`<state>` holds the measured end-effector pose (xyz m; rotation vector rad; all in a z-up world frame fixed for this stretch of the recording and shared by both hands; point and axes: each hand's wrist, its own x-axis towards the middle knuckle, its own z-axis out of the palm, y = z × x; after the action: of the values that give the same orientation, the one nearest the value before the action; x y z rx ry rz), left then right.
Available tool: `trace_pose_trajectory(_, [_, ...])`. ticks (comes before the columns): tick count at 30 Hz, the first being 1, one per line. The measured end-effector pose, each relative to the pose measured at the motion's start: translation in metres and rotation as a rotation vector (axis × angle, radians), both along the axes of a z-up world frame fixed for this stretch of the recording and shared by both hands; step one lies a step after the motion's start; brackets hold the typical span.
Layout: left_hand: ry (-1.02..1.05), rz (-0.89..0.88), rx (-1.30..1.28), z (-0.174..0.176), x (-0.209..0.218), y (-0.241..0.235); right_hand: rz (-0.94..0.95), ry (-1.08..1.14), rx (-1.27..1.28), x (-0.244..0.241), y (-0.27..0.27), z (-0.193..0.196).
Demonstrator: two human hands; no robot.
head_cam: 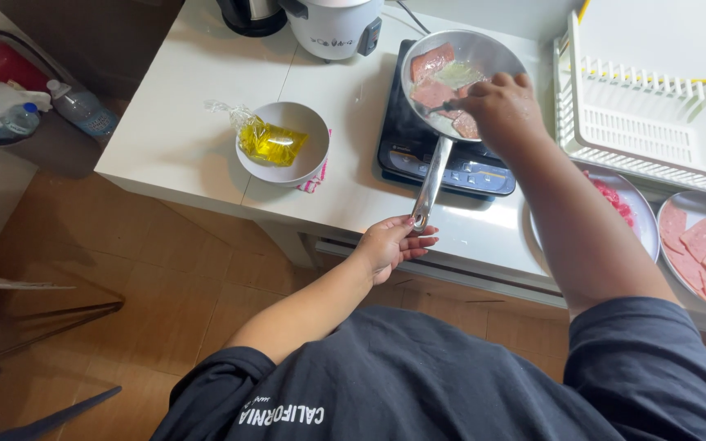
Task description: The person places slices of processed meat into a pan on an induction cooktop and fries them using a spoon. They retrieve a plate from a drawer and transfer the cooked meat slices from the pan onto the plate.
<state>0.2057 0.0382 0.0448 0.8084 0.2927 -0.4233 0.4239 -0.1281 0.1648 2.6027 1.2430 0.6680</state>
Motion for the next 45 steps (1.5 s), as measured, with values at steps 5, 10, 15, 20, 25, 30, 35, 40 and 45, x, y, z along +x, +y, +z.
trace_pose_trajectory(5, [-0.001, 0.010, -0.004, 0.002, -0.001, 0.000, 0.014, -0.037, -0.070, 0.006, 0.010, -0.009])
trace_pose_trajectory(10, [-0.013, 0.026, -0.006, -0.007, 0.000, -0.004, 0.064, -0.156, -0.127, 0.015, 0.001, -0.013])
trace_pose_trajectory(15, [0.009, 0.038, 0.006, 0.000, -0.002, -0.004, 0.013, -0.185, -0.086, 0.031, -0.018, -0.014])
trace_pose_trajectory(20, [-0.005, 0.034, 0.001, -0.003, 0.000, -0.003, -0.049, -0.181, -0.034, 0.058, -0.038, -0.025])
trace_pose_trajectory(25, [-0.001, 0.037, 0.001, -0.004, -0.002, -0.004, -0.132, -0.114, 0.139, 0.077, -0.065, -0.030])
trace_pose_trajectory(30, [-0.006, 0.055, -0.065, 0.003, -0.009, -0.002, -0.247, 0.166, 0.562, 0.038, -0.128, -0.019])
trace_pose_trajectory(35, [-0.053, 0.058, -0.130, -0.012, -0.012, -0.009, -0.287, 0.123, 0.783, -0.042, -0.157, -0.005])
trace_pose_trajectory(40, [-0.040, 0.077, -0.104, 0.004, -0.013, -0.009, -0.242, 0.219, 0.602, -0.033, -0.088, -0.013])
trace_pose_trajectory(45, [-0.075, 0.075, -0.136, -0.001, -0.014, -0.005, -0.196, 0.114, 0.402, -0.011, -0.047, -0.035])
